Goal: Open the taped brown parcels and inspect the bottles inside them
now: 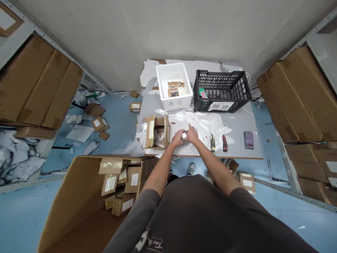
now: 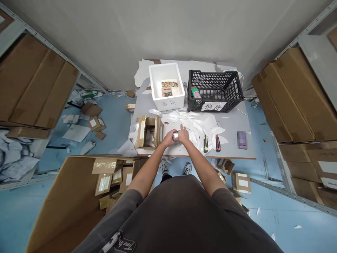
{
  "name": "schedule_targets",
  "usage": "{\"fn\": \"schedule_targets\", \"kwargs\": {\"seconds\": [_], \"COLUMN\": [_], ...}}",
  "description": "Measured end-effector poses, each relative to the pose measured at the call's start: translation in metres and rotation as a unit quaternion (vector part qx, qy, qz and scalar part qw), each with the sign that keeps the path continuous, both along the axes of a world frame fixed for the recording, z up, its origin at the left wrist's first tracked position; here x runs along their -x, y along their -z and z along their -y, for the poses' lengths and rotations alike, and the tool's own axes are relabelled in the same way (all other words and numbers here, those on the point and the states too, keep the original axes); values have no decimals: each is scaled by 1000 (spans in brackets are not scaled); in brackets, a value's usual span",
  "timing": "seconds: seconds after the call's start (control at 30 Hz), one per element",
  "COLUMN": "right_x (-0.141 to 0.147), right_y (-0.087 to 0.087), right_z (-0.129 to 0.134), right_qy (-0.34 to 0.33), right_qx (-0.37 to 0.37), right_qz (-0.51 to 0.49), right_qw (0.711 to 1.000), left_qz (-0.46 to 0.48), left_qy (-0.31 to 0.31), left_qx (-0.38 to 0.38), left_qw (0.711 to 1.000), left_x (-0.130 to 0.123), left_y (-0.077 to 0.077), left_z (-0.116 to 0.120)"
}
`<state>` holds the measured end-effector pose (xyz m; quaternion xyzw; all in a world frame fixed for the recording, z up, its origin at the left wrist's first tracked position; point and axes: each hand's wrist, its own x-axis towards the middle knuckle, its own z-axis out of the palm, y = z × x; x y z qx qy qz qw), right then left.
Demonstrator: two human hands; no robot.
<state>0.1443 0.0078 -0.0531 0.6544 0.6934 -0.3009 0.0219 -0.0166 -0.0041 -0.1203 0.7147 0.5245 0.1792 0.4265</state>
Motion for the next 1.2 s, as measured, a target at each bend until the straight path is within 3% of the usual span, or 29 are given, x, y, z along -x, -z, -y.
{"fn": "schedule_targets", "kwargs": {"seconds": [0.1, 0.2, 0.47, 0.57, 0.67, 0.73, 0.87, 1.03, 1.2], "right_x": [-6, -17, -50, -67, -81, -87, -87, -72, -51], "right_y": [-15, -45, -165, -207, -239, -255, -270, -264, -235], "right_z": [-2, -9, -37, -44, -47, -48, -50, -41, 3], "right_qy": [-6, 3, 18, 8, -28, -59, -105, -64, -56], "right_qx": [-47, -81, -128, -118, -99, -90, -61, -40, -27], "right_qz": [-13, -40, -128, -200, -287, -337, -431, -530, -589], "right_qw": [999, 996, 983, 973, 952, 935, 894, 845, 806], "left_qz": [-36, -63, -62, -23, 80, 179, 311, 317, 312], "left_qy": [-6, -19, -29, -48, -53, -14, 88, 48, -17], "left_qx": [12, 24, 25, 2, -65, -88, -29, -1, -33], "left_qw": [999, 998, 997, 999, 993, 980, 946, 947, 949], "left_x": [0, -3, -10, -3, 8, 14, 16, 19, 31], "left_y": [-4, -9, -26, -51, -93, -125, -180, -214, -234], "left_z": [-2, -6, -6, -4, -2, 0, 5, 13, 23]}}
